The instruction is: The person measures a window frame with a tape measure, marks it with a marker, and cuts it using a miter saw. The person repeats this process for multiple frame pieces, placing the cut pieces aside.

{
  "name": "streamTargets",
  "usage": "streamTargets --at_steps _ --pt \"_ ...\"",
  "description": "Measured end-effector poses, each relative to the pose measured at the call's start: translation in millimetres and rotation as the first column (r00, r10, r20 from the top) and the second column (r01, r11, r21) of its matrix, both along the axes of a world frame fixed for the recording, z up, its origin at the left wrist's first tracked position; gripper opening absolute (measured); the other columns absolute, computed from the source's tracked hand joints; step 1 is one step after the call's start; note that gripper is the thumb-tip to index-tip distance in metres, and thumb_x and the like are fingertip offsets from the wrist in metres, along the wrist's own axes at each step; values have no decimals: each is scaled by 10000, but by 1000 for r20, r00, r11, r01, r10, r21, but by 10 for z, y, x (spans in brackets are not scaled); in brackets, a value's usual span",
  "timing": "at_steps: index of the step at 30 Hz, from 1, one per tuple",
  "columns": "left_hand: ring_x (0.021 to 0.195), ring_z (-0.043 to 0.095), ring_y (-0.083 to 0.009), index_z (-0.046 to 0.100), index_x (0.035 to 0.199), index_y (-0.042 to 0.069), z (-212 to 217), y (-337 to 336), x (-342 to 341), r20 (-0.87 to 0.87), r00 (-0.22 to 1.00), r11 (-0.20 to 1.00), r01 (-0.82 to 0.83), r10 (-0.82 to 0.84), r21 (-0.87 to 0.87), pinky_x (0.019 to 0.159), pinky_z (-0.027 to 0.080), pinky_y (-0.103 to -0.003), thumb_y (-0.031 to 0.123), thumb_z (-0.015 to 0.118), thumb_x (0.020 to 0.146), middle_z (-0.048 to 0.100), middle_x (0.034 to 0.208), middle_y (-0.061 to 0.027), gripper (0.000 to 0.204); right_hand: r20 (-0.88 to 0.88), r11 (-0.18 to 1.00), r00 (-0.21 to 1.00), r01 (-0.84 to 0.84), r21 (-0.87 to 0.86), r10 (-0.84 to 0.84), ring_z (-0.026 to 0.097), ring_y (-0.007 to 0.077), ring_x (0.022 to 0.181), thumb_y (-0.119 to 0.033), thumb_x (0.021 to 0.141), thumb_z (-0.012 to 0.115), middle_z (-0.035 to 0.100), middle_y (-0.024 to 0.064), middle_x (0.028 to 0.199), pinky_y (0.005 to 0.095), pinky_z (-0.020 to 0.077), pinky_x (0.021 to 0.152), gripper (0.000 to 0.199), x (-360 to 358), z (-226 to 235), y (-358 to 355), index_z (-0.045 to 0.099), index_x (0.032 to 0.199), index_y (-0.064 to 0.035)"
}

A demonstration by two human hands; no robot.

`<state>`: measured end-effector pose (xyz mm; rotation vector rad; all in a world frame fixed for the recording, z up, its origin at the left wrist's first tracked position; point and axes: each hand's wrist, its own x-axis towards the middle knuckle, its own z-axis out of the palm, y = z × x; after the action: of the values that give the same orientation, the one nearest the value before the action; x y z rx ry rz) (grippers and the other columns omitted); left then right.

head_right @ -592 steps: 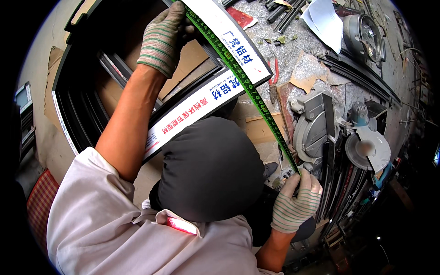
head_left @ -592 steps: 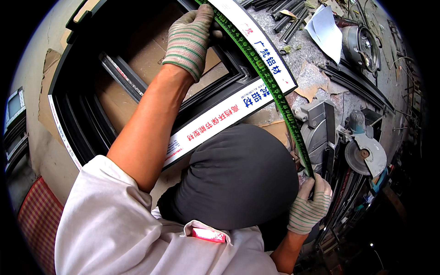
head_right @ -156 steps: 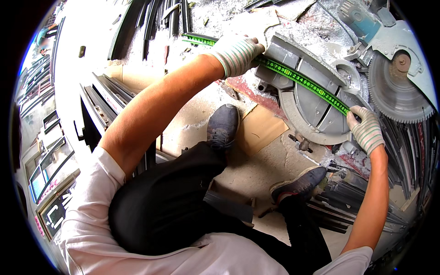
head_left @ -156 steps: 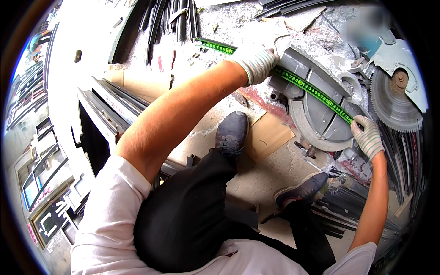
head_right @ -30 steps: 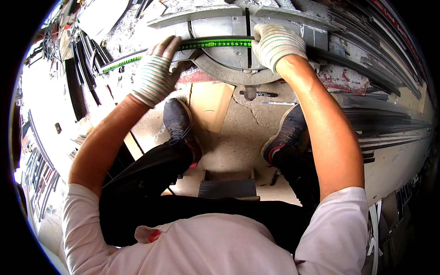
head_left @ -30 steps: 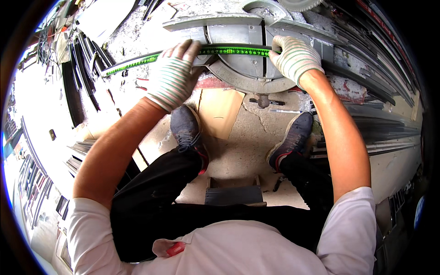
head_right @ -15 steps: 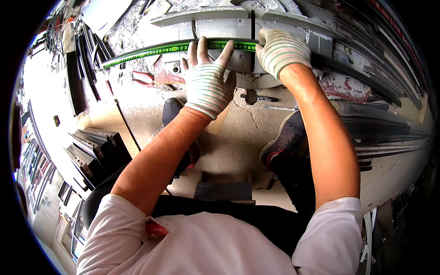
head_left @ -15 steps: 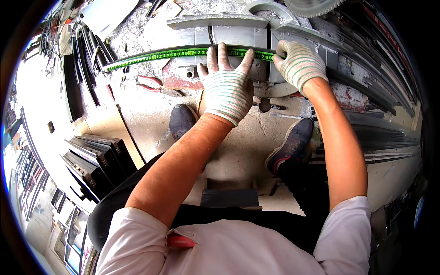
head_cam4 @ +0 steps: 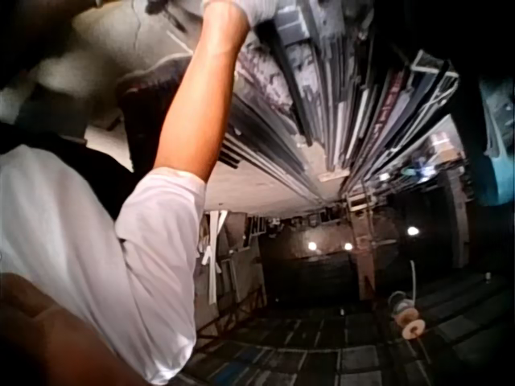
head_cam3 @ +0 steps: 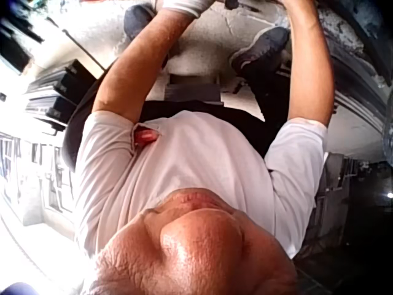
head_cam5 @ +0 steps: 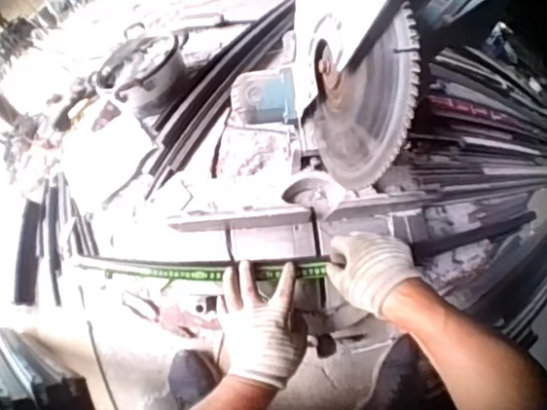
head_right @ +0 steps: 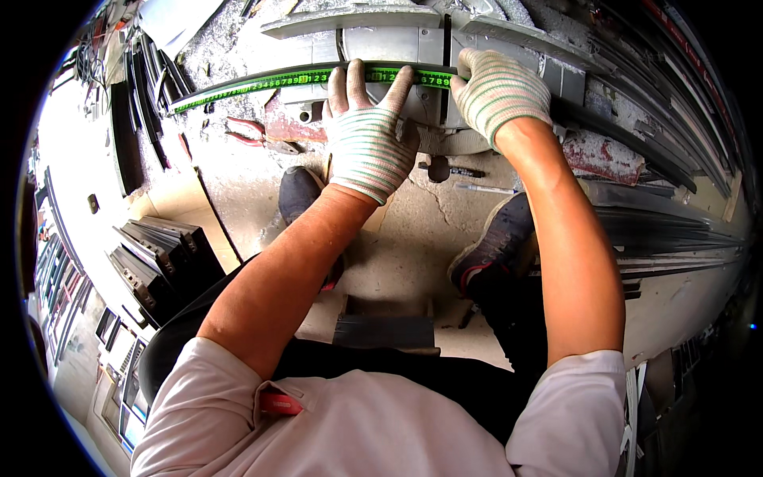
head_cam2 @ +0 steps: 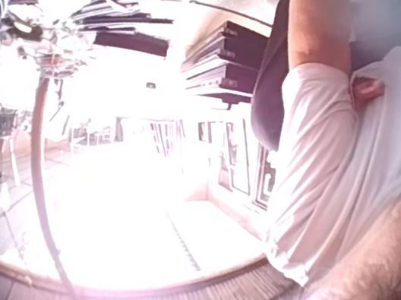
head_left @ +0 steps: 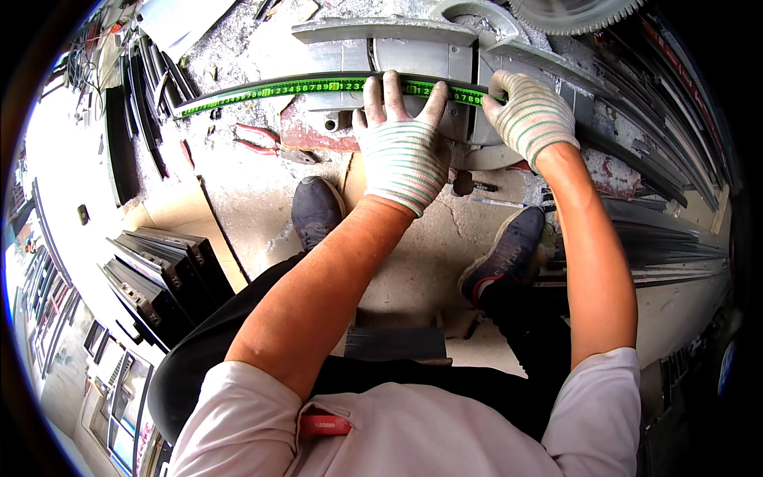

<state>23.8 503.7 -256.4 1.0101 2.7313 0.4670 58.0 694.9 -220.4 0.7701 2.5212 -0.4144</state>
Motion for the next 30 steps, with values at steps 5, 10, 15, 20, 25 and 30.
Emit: streamTargets --at_steps 5,10,15,20,25,30 --pt "1416 270 -542 509 1474 314 -11 7 1 6 1000 1000 0 -1 24 1085 325 -671 226 774 701 301 1544 -293 821 -15 1000 1000 1 -10 -1 659 371 1060 -393 939 649 701 155 1122 472 521 911 315 11 10 -4 690 1074 -112" --pt "1415 268 -549 513 1469 308 17 22 9 14 1000 1000 -4 4 6 1086 324 -671 230 785 694 301 1541 -298 825 -4 1000 1000 5 -5 -5 657 373 1060 -396 941 645 700 156 1120 471 518 914 322 9 7 0 688 1085 -111" --pt "1419 262 -554 507 1476 306 9 28 10 25 1000 1000 -10 10 14 1096 315 -671 235 804 683 304 1541 -304 850 -15 999 999 -34 24 35 692 367 1036 -363 955 622 740 150 1064 484 552 896 316 -1 25 -9 708 1128 -114" --pt "1429 248 -557 490 1489 306 21 33 22 34 999 1000 -6 6 10 1111 299 -671 259 826 687 285 1557 -316 871 -24 1000 999 -26 14 27 693 372 1024 -367 952 626 739 153 1053 490 553 889 315 20 18 -3 707 1118 -112" --pt "1435 240 -558 477 1498 307 14 28 21 34 999 1000 3 -3 -3 1114 294 -671 273 835 694 274 1562 -325 881 4 1000 1000 -4 -4 4 669 372 1060 -388 947 635 713 153 1116 479 529 911 326 -2 40 -7 694 1105 -109" --pt "1438 236 -558 470 1504 306 8 30 22 37 999 1000 5 -5 -13 1111 293 -676 278 836 697 270 1565 -330 886 -45 998 998 -46 49 48 692 365 1050 -375 955 620 740 151 1076 484 553 907 328 34 3 -4 705 1132 -113"
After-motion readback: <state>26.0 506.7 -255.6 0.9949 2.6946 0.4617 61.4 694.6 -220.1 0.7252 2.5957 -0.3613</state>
